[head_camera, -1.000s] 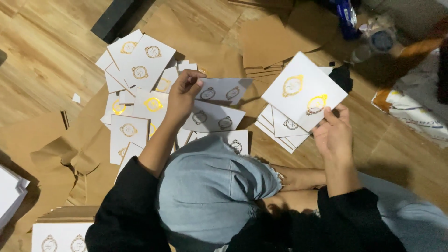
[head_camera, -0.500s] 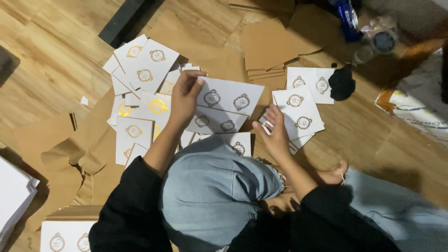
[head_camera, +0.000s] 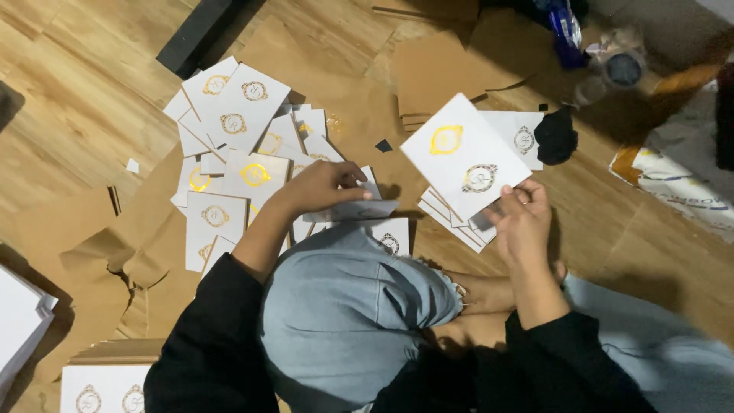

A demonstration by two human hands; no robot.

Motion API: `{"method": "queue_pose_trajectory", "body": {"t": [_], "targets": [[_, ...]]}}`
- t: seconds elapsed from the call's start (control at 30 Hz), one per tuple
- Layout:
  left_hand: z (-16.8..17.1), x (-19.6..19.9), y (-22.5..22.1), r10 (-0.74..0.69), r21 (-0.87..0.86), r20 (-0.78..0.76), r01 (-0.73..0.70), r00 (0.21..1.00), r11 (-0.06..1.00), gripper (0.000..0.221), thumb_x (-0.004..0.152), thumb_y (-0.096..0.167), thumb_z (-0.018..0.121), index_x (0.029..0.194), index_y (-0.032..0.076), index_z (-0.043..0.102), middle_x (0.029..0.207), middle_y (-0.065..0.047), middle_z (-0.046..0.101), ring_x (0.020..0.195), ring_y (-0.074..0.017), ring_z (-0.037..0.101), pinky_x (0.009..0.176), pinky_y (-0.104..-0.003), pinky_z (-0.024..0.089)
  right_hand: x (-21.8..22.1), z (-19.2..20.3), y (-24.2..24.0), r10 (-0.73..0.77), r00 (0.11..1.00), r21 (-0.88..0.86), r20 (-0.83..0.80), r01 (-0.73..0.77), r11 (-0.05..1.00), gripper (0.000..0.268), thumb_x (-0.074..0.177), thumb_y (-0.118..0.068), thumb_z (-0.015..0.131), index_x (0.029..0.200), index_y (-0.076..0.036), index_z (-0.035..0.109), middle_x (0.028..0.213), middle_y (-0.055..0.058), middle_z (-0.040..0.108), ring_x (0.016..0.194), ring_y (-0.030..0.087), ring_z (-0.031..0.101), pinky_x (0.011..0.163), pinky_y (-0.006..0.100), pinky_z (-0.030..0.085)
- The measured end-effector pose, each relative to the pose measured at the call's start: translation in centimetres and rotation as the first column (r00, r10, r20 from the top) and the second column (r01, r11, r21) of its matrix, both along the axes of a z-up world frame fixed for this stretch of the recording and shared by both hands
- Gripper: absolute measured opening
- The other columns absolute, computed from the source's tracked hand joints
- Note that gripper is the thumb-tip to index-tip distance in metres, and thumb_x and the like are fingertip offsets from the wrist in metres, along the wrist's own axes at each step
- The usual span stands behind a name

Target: A person sits on the floor of a print shop, sorting through a large pile of printed cards with gold foil designs, stacking them neatly, and placing them into cardboard sleeves.

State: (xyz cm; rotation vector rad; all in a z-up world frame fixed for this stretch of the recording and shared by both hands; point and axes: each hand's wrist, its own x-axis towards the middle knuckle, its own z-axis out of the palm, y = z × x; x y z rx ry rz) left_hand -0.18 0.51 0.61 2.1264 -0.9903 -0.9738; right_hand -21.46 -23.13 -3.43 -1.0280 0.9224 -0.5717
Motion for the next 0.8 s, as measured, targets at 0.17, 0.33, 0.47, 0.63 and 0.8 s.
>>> {"method": "queue_pose_trajectory", "body": {"t": [0.17, 0.33, 0.47, 0.63, 0.8], "targets": [[-2.4, -0.3, -0.3, -0.169, 0.127, 0.271, 0.138, 0.948, 0.982, 0.018, 0.074, 0.03, 0.071, 0.088, 0.02, 0.071, 0.078, -0.003, 0.072, 0.082, -0.028, 0.068, 0.079, -0.039, 0.051, -2.7, -4.9, -1.3, -0.084, 0.952, -0.349, -0.294, -0.025, 0.937, 0.071, 0.08, -0.004, 0.072, 0.133, -0.004, 0.025, 0.116, 0.017, 0.03, 0.104, 0.03, 0.033, 0.087, 0.035, 0.028], [1.0, -3.1, -1.5, -0.238, -0.075, 0.479, 0.309, 0.845, 0.948, 0.012, 0.076, 0.028, 0.068, 0.087, 0.023, 0.071, 0.079, -0.001, 0.071, 0.074, -0.027, 0.068, 0.067, -0.04, 0.055, -1.0, -2.4, 5.0, 0.178, 0.905, -0.666, -0.386, -0.406, 0.626, 0.085, 0.075, -0.015, 0.078, 0.141, 0.004, 0.029, 0.133, 0.038, 0.033, 0.129, 0.052, 0.027, 0.109, 0.055, 0.018], [5.4, -3.6, -2.2, 0.0, -0.462, 0.366, 0.182, 0.93, 0.868, 0.013, 0.079, 0.024, 0.071, 0.085, 0.013, 0.07, 0.077, -0.005, 0.07, 0.071, -0.0262, 0.068, 0.062, -0.035, 0.054, 0.4, -3.1, 6.2, 0.43, 0.824, -0.513, -0.368, -0.566, 0.645, 0.048, 0.08, -0.027, 0.074, 0.12, -0.009, 0.054, 0.116, 0.013, 0.06, 0.112, 0.026, 0.054, 0.096, 0.04, 0.041], [0.2, -0.1, -0.1, 0.313, -0.398, 0.19, -0.219, 0.93, 0.891, 0.03, 0.095, 0.036, 0.052, 0.122, 0.024, 0.058, 0.092, 0.0, 0.069, 0.09, -0.0215, 0.065, 0.081, -0.034, 0.052, 0.6, 1.2, 3.8, 0.385, 0.914, -0.466, -0.126, -0.397, 0.791, 0.032, 0.083, -0.009, 0.07, 0.108, -0.006, 0.05, 0.095, 0.006, 0.059, 0.089, 0.011, 0.052, 0.082, 0.031, 0.046], [-8.7, -1.0, 2.9, 0.071, -0.038, 0.064, -0.069, 0.995, 0.997, 0.032, 0.078, 0.025, 0.065, 0.108, 0.013, 0.066, 0.094, -0.013, 0.071, 0.097, -0.0375, 0.064, 0.085, -0.046, 0.048, -0.1, 3.2, 3.1, 0.077, 0.996, -0.073, 0.051, -0.073, 0.995, 0.03, 0.093, -0.005, 0.052, 0.118, -0.009, 0.036, 0.109, 0.008, 0.055, 0.095, 0.016, 0.059, 0.084, 0.037, 0.054]]}}
